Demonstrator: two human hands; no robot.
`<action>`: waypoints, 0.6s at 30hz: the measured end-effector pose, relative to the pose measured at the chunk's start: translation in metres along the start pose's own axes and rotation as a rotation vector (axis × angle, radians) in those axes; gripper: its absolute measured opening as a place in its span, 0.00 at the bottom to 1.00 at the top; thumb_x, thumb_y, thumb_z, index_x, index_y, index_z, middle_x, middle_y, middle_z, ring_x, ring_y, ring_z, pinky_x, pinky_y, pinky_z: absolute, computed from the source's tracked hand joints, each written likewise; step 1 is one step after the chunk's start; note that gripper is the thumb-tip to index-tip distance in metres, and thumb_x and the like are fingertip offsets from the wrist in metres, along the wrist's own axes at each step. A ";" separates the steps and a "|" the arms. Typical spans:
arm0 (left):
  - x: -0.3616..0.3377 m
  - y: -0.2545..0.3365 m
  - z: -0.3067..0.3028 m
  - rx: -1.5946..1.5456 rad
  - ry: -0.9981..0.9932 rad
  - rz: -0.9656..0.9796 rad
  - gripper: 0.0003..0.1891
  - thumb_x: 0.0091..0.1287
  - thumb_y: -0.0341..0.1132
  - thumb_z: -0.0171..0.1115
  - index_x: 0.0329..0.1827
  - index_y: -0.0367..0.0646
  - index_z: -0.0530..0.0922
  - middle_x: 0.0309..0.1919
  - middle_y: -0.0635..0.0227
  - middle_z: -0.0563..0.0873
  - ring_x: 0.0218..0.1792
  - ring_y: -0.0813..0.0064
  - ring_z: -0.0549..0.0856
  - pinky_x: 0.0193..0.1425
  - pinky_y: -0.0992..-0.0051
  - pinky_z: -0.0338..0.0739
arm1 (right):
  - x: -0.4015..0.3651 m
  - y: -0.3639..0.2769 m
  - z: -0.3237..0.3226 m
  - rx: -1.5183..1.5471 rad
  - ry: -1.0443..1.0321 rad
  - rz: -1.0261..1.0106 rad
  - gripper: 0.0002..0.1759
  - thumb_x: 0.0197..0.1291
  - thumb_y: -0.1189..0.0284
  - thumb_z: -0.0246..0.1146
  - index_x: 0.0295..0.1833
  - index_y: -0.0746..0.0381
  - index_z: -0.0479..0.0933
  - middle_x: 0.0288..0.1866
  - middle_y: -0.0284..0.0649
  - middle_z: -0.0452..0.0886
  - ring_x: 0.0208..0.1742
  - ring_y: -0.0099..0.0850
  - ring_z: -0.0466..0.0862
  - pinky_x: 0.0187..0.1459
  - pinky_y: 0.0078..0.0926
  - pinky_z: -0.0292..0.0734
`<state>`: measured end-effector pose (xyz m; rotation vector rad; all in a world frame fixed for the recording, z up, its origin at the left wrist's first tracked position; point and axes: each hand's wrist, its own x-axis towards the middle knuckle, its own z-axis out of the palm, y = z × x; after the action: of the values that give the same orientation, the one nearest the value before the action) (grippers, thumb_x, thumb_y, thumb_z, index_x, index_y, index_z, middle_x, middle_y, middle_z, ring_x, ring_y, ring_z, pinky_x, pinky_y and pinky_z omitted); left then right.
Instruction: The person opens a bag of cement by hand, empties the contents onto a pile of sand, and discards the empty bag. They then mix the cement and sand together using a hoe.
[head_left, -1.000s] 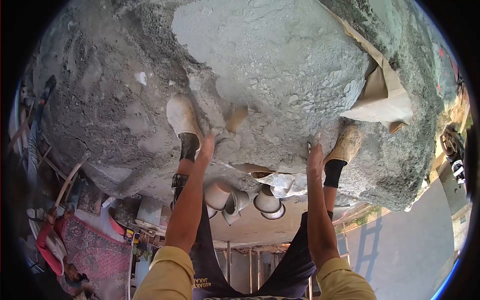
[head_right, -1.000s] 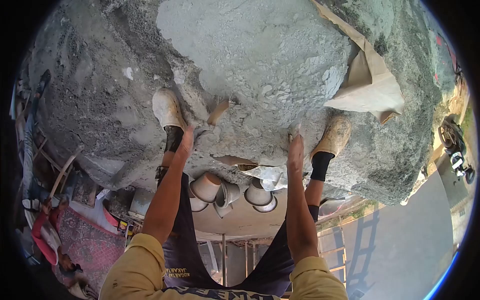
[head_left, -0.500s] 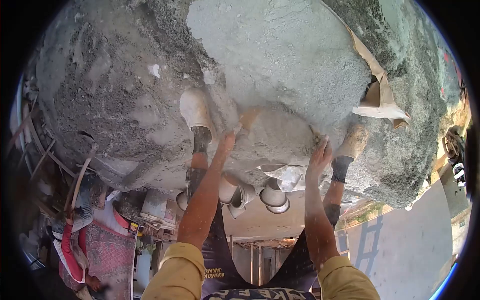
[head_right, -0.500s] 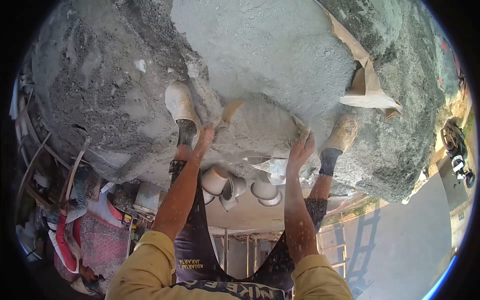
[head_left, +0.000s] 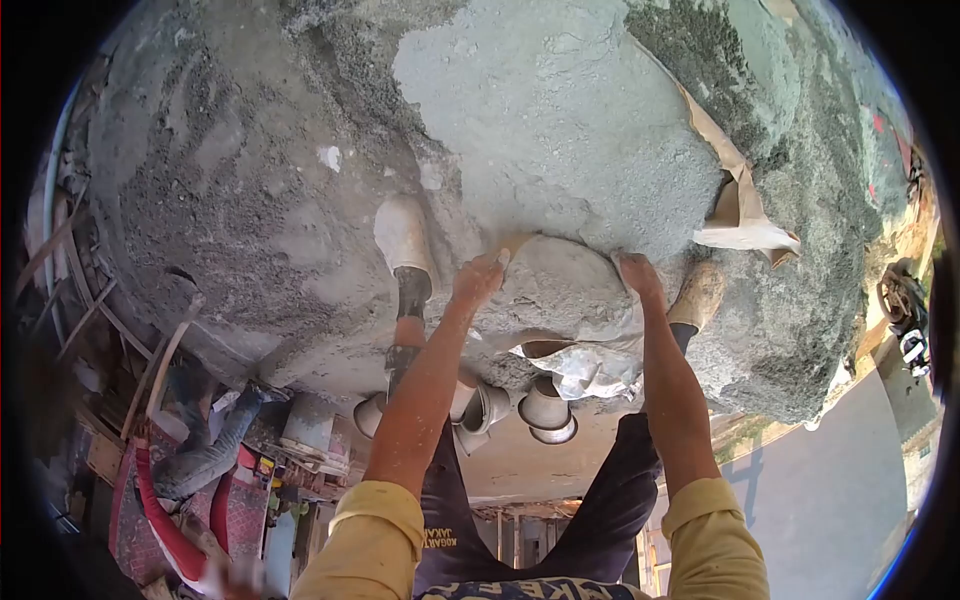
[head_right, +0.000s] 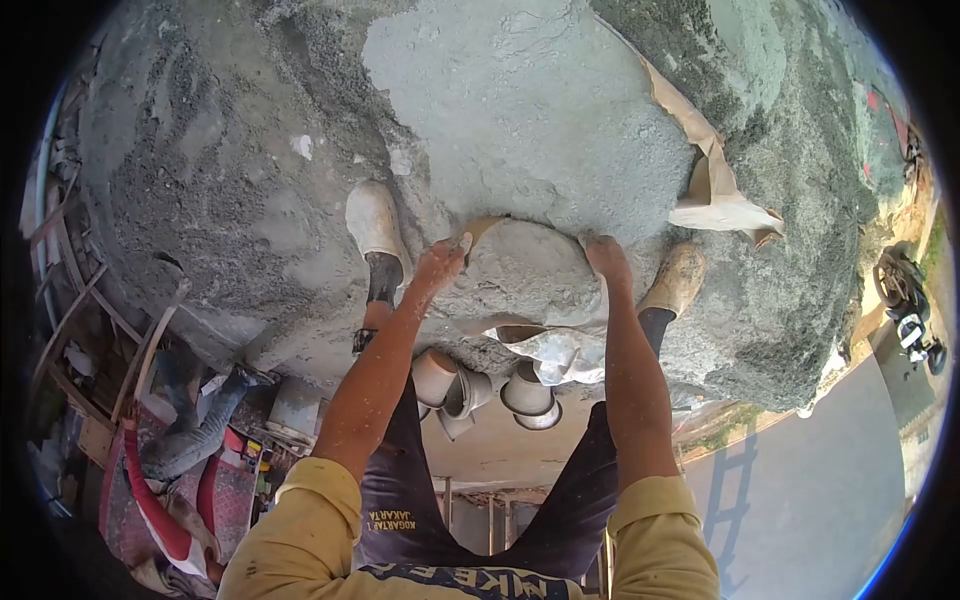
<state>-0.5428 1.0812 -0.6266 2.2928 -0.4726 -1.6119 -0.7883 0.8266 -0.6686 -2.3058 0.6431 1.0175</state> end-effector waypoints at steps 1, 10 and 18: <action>0.005 -0.003 0.000 0.003 -0.004 -0.002 0.23 0.64 0.55 0.46 0.41 0.45 0.79 0.33 0.50 0.83 0.41 0.51 0.80 0.46 0.59 0.73 | -0.002 -0.010 -0.006 0.004 -0.002 0.002 0.14 0.58 0.67 0.53 0.40 0.66 0.77 0.38 0.52 0.80 0.43 0.46 0.80 0.45 0.36 0.75; 0.104 0.035 0.040 0.025 -0.188 0.002 0.19 0.62 0.46 0.50 0.39 0.39 0.80 0.39 0.52 0.82 0.46 0.55 0.80 0.51 0.61 0.74 | -0.056 -0.079 -0.006 0.403 0.450 0.019 0.08 0.53 0.76 0.53 0.36 0.66 0.76 0.41 0.49 0.78 0.41 0.46 0.78 0.44 0.38 0.74; 0.118 0.042 0.081 -0.193 -0.273 -0.162 0.21 0.60 0.37 0.50 0.53 0.34 0.72 0.55 0.51 0.76 0.58 0.53 0.73 0.59 0.65 0.67 | -0.054 -0.071 -0.005 0.938 0.474 0.293 0.13 0.54 0.75 0.52 0.44 0.69 0.75 0.41 0.52 0.79 0.47 0.45 0.78 0.48 0.32 0.71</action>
<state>-0.5862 0.9885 -0.7355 2.0238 -0.1826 -1.9679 -0.7748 0.8872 -0.6049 -1.6014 1.3314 0.1464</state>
